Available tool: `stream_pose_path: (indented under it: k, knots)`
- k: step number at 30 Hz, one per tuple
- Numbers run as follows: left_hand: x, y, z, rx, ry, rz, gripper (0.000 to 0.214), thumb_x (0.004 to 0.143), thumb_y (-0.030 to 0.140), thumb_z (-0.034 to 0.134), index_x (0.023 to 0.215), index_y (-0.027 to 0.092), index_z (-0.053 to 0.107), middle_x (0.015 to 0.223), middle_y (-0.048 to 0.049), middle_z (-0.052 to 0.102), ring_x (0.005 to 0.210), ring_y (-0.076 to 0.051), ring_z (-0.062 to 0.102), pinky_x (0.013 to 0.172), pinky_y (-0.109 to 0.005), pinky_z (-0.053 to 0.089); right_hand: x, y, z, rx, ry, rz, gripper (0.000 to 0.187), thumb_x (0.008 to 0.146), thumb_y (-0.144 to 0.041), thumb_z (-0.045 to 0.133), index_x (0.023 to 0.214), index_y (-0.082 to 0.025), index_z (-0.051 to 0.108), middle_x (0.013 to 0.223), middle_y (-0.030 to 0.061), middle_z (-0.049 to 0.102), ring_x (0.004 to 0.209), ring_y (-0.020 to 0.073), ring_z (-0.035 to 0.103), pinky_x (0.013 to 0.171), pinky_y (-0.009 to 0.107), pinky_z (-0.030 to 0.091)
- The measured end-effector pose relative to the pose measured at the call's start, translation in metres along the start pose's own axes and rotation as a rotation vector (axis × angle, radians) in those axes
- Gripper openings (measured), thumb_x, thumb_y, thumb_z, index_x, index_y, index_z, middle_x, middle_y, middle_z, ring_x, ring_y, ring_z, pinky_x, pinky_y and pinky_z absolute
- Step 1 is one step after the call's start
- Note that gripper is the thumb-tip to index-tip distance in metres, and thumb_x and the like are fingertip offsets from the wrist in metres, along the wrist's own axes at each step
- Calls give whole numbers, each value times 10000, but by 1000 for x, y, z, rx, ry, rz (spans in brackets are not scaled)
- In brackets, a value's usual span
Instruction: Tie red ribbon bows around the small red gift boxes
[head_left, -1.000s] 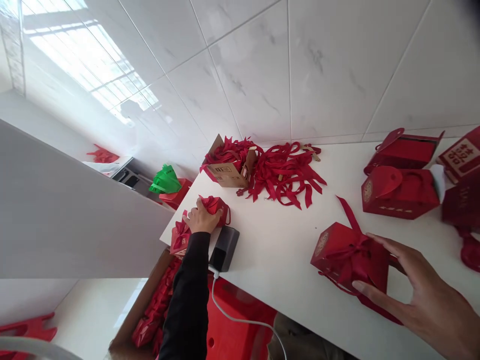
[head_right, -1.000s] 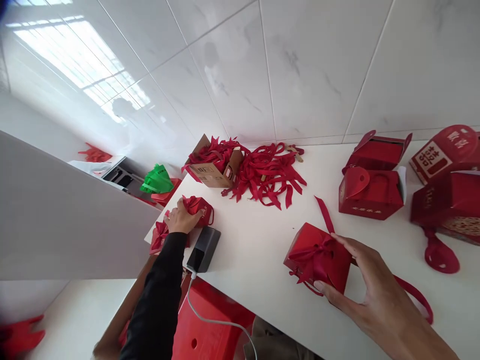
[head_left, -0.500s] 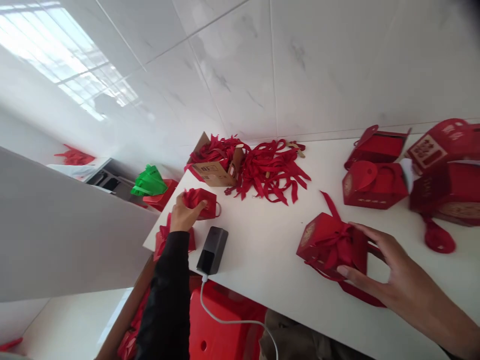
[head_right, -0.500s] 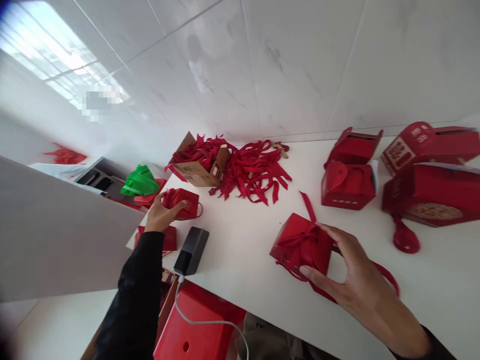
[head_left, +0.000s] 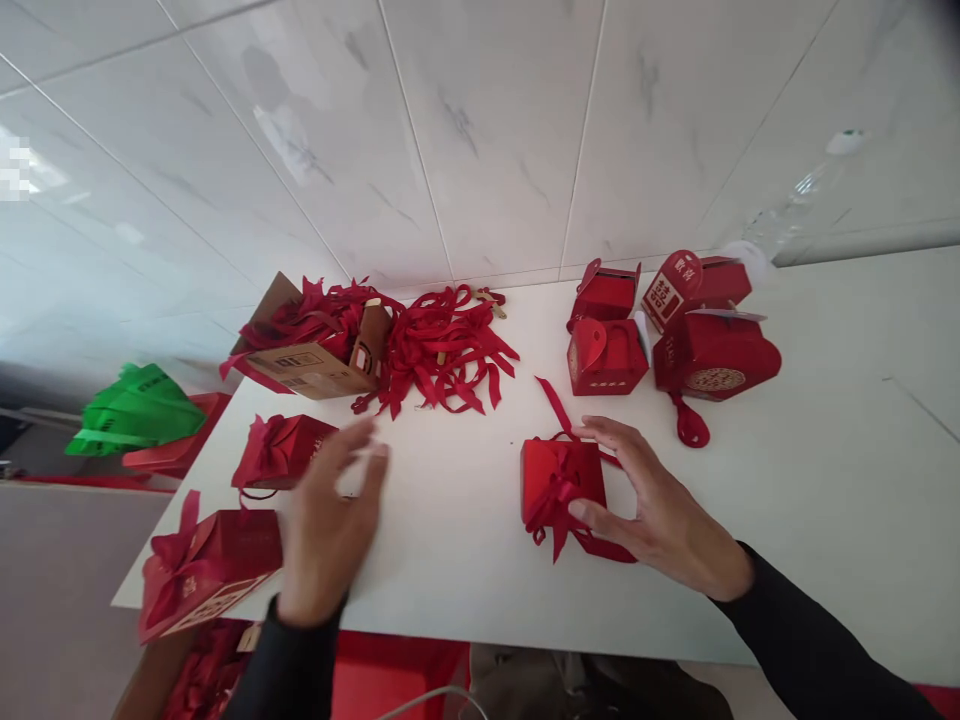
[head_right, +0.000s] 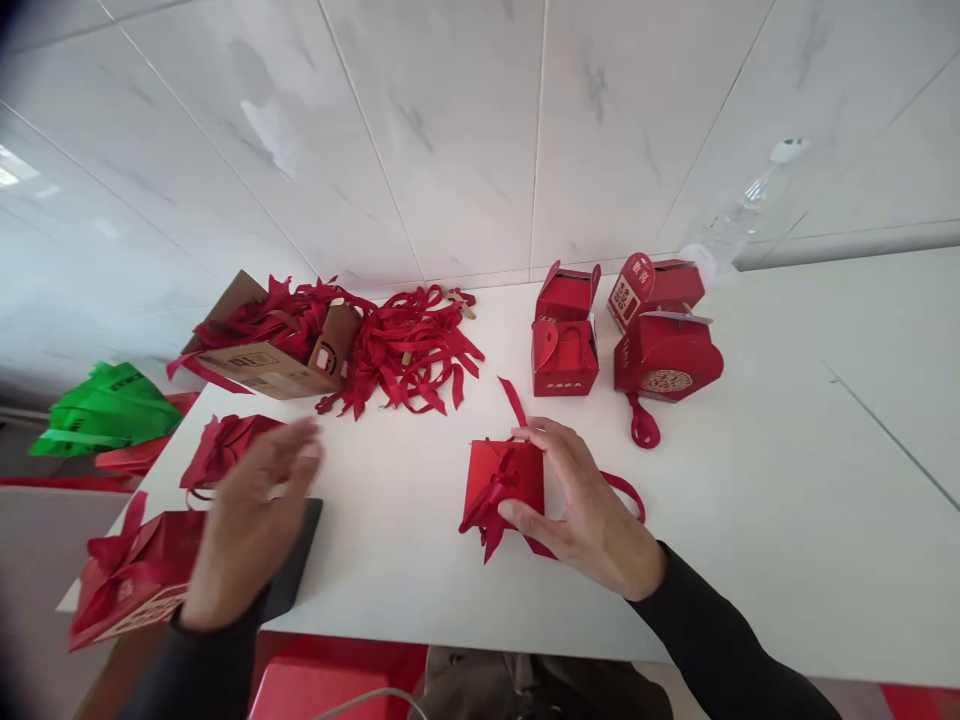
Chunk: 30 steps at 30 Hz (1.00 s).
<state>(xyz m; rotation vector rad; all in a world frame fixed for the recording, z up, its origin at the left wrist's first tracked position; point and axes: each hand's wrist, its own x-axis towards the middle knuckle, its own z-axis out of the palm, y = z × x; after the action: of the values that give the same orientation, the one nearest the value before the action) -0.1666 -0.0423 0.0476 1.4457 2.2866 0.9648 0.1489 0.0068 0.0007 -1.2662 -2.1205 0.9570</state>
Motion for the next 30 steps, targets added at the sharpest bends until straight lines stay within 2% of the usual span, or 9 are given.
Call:
stream_pose_path:
  k: [4, 7, 10, 12, 17, 20, 24, 27, 30]
  knots:
    - [-51, 34, 52, -212, -323, 211, 255, 963, 336, 533, 1169, 241, 649, 1173, -85, 695, 978, -199, 686, 837, -347, 583, -6, -13, -3, -78, 38, -52, 297, 895, -393, 681, 1116, -269, 526, 1146, 86, 569, 1102, 298, 573, 923, 483, 537]
    - [-72, 47, 80, -249, -355, 350, 344, 941, 248, 561, 1284, 245, 588, 1245, -121, 628, 1145, -232, 630, 914, -380, 576, -9, -18, 0, -88, 0, -58, 349, 885, -320, 696, 1182, -268, 520, 1126, 79, 589, 1068, 290, 573, 884, 464, 537]
    - [-78, 53, 94, -224, -295, 367, 352, 923, 216, 587, 1273, 254, 593, 1258, -130, 595, 1167, -246, 621, 930, -406, 581, -9, -19, 1, -15, 1, -41, 173, 963, -282, 587, 1132, -260, 556, 1083, 69, 619, 1024, 260, 595, 866, 434, 540]
    - [-76, 54, 100, -219, -256, 372, 280, 921, 206, 593, 1193, 261, 633, 1216, -117, 607, 1114, -240, 646, 880, -392, 600, -7, -19, -1, 34, -3, -23, 86, 1007, -270, 500, 1017, -250, 583, 1014, 60, 639, 965, 242, 612, 828, 406, 542]
    - [-74, 57, 105, -246, -202, 349, 110, 924, 193, 580, 917, 235, 681, 1096, -91, 640, 960, -213, 689, 735, -329, 613, -6, -24, -13, 119, 20, 88, 220, 1038, -341, 466, 884, -241, 588, 876, 24, 637, 800, 200, 625, 730, 338, 542]
    - [-75, 58, 105, -247, -189, 327, 102, 929, 205, 579, 916, 226, 678, 1079, -85, 647, 942, -200, 687, 723, -312, 604, -8, -23, -15, 134, 53, 103, 175, 1032, -345, 470, 1092, -249, 603, 932, 28, 656, 817, 201, 640, 702, 329, 551]
    - [-77, 61, 106, -252, -178, 353, 91, 924, 189, 592, 956, 224, 670, 1097, -76, 660, 1002, -193, 662, 790, -311, 584, -6, -17, -8, 36, 23, -49, 340, 1012, -282, 485, 1349, -252, 517, 1044, 63, 660, 957, 232, 641, 859, 411, 551]
    - [-77, 63, 106, -290, -181, 378, 79, 922, 182, 598, 952, 230, 654, 1077, -56, 686, 1034, -192, 647, 850, -322, 562, 0, -14, -4, 26, 31, -50, 151, 1010, -276, 496, 1092, -236, 616, 966, 63, 661, 888, 229, 648, 818, 400, 556]
    - [-76, 65, 105, -333, -204, 337, 73, 943, 210, 577, 979, 230, 637, 1043, -48, 702, 996, -186, 658, 831, -316, 556, 4, -16, -6, 103, 58, 27, 150, 1031, -317, 478, 986, -236, 596, 939, 50, 668, 837, 207, 641, 740, 349, 548]
